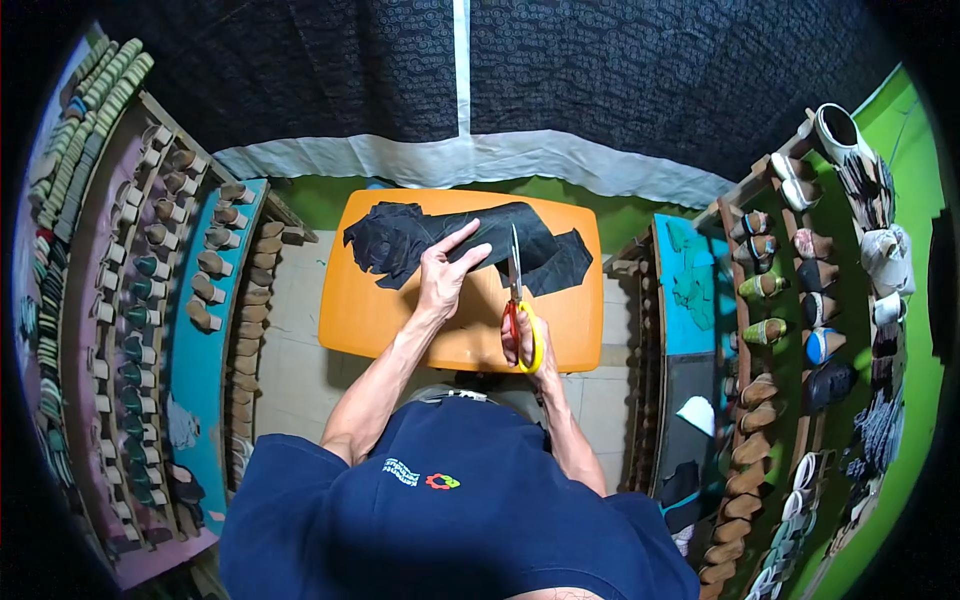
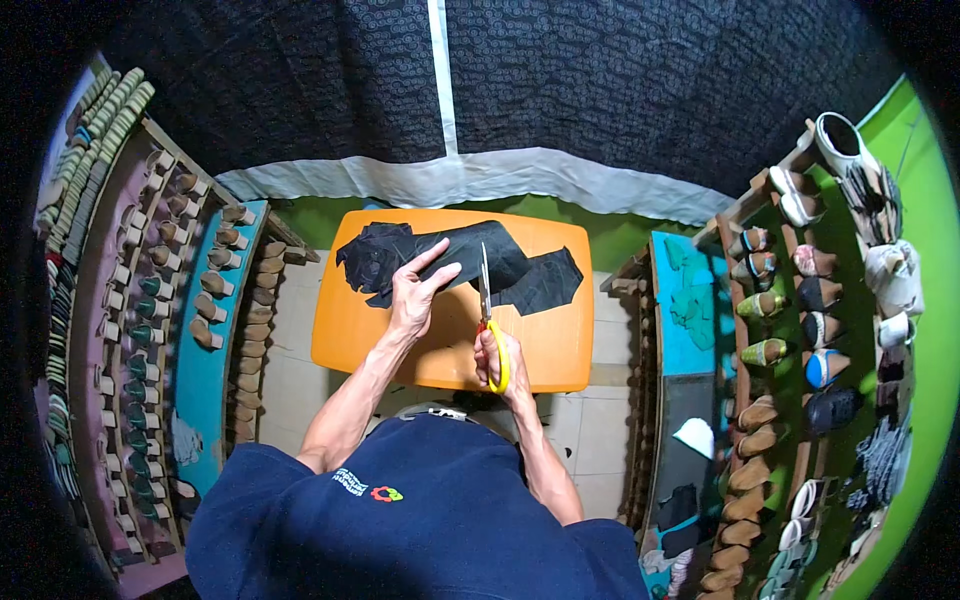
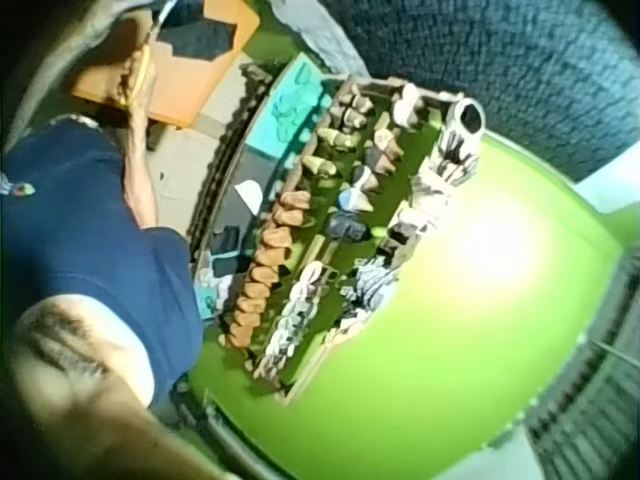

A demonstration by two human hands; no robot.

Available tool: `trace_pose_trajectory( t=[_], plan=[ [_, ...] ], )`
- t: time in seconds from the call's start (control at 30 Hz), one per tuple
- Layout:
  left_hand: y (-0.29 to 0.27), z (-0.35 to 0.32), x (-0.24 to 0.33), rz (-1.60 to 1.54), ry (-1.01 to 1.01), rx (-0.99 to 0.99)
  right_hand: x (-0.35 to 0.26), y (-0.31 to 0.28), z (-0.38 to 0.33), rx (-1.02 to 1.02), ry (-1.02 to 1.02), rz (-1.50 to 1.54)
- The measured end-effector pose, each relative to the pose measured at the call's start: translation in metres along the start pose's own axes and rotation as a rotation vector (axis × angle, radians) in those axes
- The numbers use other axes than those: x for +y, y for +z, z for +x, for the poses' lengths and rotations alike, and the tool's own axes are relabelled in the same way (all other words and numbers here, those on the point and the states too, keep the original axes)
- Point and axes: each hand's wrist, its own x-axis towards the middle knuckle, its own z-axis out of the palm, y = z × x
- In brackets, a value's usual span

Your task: The person uses yellow-handled scissors to cut a piece of black fabric on an orange table. They repeatedly trim the edges and shape the material, separating cut pieces and stacking them on the table surface.

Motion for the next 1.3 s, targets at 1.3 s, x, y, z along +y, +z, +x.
trace_pose_trajectory(
  t=[1.3],
  plan=[
    [0.006,-0.013,0.008,-0.119,-0.037,-0.108,-0.021,0.010,-0.005,0.007,-0.033,0.002]
  ],
)
